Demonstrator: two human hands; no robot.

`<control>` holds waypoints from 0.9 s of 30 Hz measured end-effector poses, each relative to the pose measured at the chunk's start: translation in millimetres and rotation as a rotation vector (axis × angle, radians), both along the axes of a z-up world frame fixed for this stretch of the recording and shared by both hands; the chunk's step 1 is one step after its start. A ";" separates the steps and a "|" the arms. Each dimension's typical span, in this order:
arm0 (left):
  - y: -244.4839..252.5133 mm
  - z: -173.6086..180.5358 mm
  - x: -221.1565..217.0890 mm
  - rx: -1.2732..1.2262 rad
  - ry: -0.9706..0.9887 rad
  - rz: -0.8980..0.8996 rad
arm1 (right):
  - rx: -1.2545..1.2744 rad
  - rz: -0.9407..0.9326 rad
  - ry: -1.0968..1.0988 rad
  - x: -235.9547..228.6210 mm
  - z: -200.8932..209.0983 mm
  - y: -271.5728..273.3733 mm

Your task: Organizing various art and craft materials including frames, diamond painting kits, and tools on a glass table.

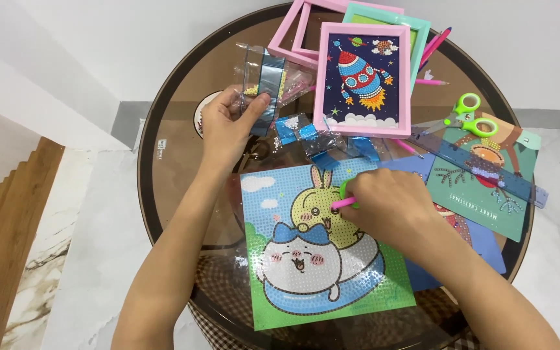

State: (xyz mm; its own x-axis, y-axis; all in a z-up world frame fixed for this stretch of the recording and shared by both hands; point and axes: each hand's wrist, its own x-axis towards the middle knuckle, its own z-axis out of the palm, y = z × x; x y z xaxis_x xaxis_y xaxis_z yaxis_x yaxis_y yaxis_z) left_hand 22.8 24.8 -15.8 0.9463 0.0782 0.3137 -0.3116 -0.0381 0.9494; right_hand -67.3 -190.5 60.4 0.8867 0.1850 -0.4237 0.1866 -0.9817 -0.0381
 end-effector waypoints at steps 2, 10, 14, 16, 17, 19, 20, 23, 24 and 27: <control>-1.1 0.4 -0.7 0.012 0.004 0.002 | 0.075 0.012 -0.038 -2.2 4.7 0.4; 1.0 0.9 0.0 0.040 0.041 -0.003 | 0.265 0.180 -0.235 16.8 -6.6 13.2; -0.6 4.1 -1.8 0.031 0.052 -0.012 | 0.286 0.234 -0.218 18.3 -17.7 11.0; -0.3 3.4 -1.2 0.028 0.054 -0.010 | 0.288 0.255 -0.220 18.7 -22.6 10.3; 0.6 0.4 0.4 0.020 0.052 -0.015 | 0.272 0.260 -0.230 18.8 -26.6 9.6; -0.8 3.8 -1.9 0.010 0.052 -0.021 | 0.254 0.263 -0.240 17.9 -31.6 8.5; -2.9 10.7 -5.6 0.000 0.044 -0.017 | 0.230 0.278 -0.249 17.3 -32.3 8.1; -5.6 18.0 -10.1 -0.013 0.036 -0.010 | 0.256 0.271 -0.256 13.2 -25.3 1.4; -6.9 17.6 -10.3 -0.016 0.037 -0.007 | 0.305 0.248 -0.251 10.7 -21.9 -2.4; -3.6 12.2 -7.0 -0.006 0.039 -0.011 | 0.699 0.038 -0.501 22.9 -15.6 -59.3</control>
State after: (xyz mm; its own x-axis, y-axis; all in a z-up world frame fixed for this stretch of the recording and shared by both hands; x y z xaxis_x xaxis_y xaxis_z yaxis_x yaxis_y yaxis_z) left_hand 15.8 21.2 -3.5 0.9585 0.0692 0.2765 -0.2751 -0.0288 0.9610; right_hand -44.4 -249.8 44.8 0.9264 0.2910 0.2388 0.3756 -0.7563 -0.5357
